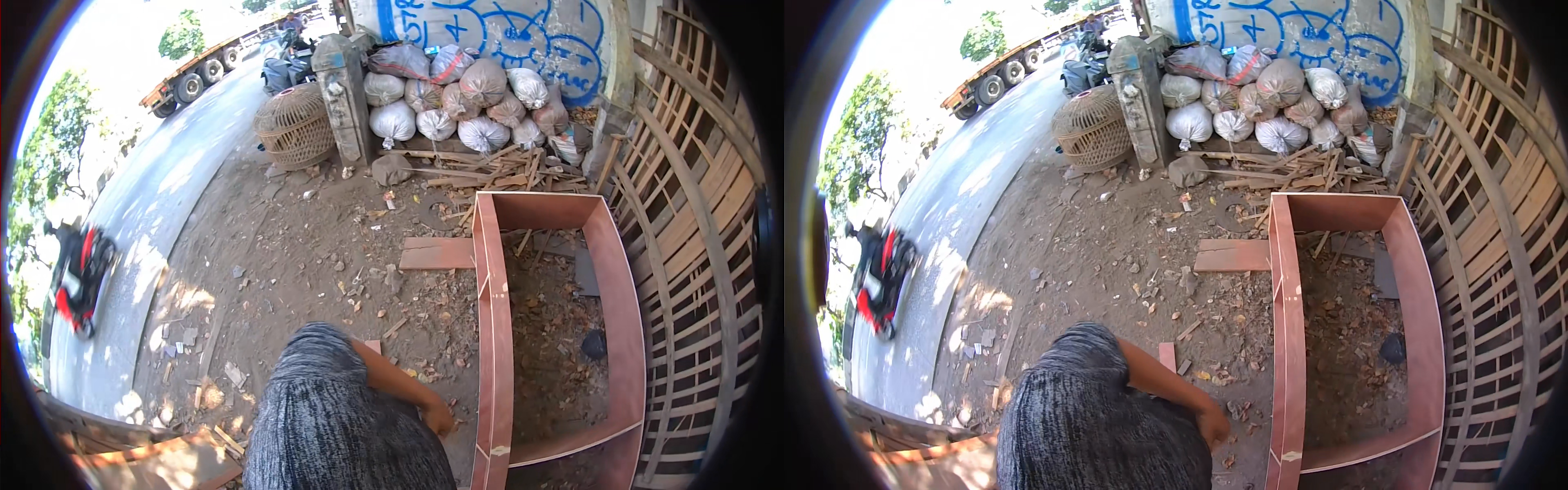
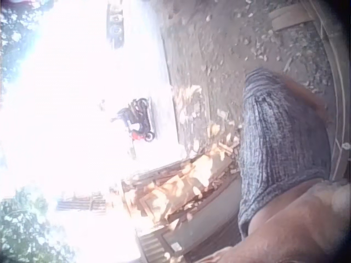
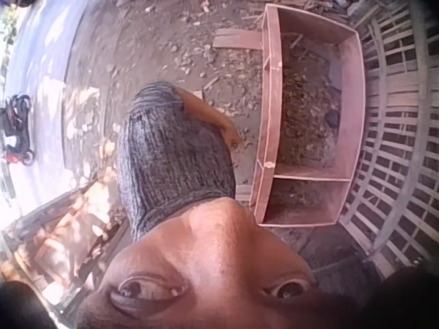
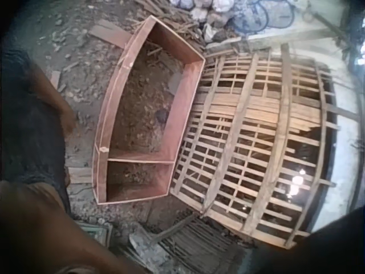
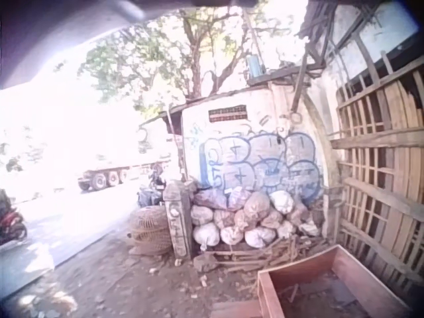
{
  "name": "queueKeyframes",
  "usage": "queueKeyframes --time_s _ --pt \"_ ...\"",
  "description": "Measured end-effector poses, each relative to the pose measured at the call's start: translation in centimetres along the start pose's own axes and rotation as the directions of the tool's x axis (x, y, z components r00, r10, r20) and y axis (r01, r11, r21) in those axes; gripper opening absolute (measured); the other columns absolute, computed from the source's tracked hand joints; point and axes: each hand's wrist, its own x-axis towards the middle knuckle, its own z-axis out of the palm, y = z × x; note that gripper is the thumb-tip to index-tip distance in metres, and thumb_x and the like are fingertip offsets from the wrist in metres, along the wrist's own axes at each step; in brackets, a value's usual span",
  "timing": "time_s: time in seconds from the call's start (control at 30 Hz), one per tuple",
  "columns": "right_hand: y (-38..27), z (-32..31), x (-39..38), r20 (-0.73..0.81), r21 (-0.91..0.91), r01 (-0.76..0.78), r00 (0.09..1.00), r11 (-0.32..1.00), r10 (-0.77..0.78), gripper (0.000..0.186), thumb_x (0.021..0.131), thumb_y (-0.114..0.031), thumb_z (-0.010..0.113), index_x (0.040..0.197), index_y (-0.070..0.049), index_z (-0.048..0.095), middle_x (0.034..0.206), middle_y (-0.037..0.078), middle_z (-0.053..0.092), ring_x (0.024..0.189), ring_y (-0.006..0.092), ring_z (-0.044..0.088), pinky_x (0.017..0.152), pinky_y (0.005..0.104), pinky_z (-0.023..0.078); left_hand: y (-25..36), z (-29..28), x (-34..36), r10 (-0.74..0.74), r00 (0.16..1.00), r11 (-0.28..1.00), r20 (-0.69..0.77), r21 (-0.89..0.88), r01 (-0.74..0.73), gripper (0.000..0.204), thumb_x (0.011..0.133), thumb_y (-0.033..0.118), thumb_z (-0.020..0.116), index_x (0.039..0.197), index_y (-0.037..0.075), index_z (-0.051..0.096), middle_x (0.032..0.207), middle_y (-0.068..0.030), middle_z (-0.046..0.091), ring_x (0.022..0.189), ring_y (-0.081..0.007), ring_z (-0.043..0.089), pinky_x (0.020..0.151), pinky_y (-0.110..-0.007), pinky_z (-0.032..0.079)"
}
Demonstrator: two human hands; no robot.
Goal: The person constructs a wooden shelf unit by measuring a piece of wood with a tape measure, marking it with a pencil, and using a power drill to drive a screw into the frame.
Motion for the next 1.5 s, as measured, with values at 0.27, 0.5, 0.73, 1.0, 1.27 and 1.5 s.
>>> queueKeyframes --time_s 0.27,0.5,0.73,1.0,1.27,1.5 --pt "4.7 6.5 -17.9 -0.307 0.187 0.055 0.952 0.981 0.006 0.017 0.082 -0.018 0.074 0.085 -0.005 0.063 0.072 0.000 0.058 0.070 0.0099 0.057 0.060 0.0258 0.044 -6.9 1.0 -14.2 -0.483 0.857 0.826 -0.179 -0.419 0.378 0.043 0.096 0.044 0.069 0.110 0.004 0.072 0.104 -0.0068 0.072 0.101 -0.0181 0.065 0.095 -0.035 0.048" --pt "2.6 17.1 -24.7 -0.697 0.099 0.144 0.716 0.985 -0.035 0.014 0.078 -0.003 0.072 0.090 -0.004 0.067 0.073 0.005 0.063 0.062 0.0123 0.062 0.054 0.0270 0.048 -7.0 -1.9 -9.3 -0.476 0.879 0.775 0.010 -0.467 0.425 0.017 0.096 0.023 0.072 0.098 0.006 0.071 0.092 0.0025 0.067 0.089 -0.0080 0.059 0.085 -0.028 0.047" --pt "11.5 16.2 -23.5 -0.457 0.547 0.085 0.864 0.833 0.212 0.015 0.091 -0.011 0.073 0.106 -0.008 0.075 0.079 0.003 0.075 0.067 0.0051 0.067 0.058 0.0228 0.052 -3.2 -3.2 1.6 -0.601 0.796 0.796 0.078 -0.042 0.604 0.020 0.093 0.025 0.077 0.099 0.007 0.071 0.085 0.0031 0.066 0.083 -0.0068 0.059 0.080 -0.027 0.048" --pt "46.5 16.3 -9.2 -0.800 0.565 0.134 -0.152 0.814 0.580 0.024 0.090 -0.010 0.070 0.114 -0.004 0.070 0.097 0.011 0.075 0.086 0.0163 0.070 0.072 0.0294 0.055 -16.9 4.8 29.4 -0.382 0.864 0.924 0.327 0.126 0.361 0.032 0.093 0.017 0.072 0.118 0.001 0.059 0.100 -0.0043 0.063 0.090 -0.0100 0.058 0.078 -0.025 0.046" --pt "74.0 28.9 6.5 -0.294 0.936 0.054 -0.421 0.347 0.858 0.065 0.087 -0.035 0.079 0.137 -0.001 0.055 0.125 0.022 0.066 0.115 0.0321 0.066 0.095 0.0401 0.054 -35.7 23.7 51.4 -0.392 0.768 0.905 0.507 0.362 0.222 0.036 0.089 0.022 0.075 0.117 0.003 0.063 0.099 -0.0033 0.063 0.091 -0.0130 0.060 0.084 -0.031 0.051" --pt "83.9 27.3 14.6 -0.105 0.921 0.239 -0.608 0.308 0.787 0.089 0.078 -0.052 0.083 0.141 0.001 0.051 0.128 0.025 0.064 0.118 0.0369 0.063 0.101 0.0449 0.048 -53.5 51.5 56.9 -0.296 0.360 0.859 0.884 0.412 -0.303 0.074 0.083 0.049 0.082 0.131 0.000 0.055 0.108 -0.0174 0.071 0.096 -0.0267 0.072 0.086 -0.039 0.057"
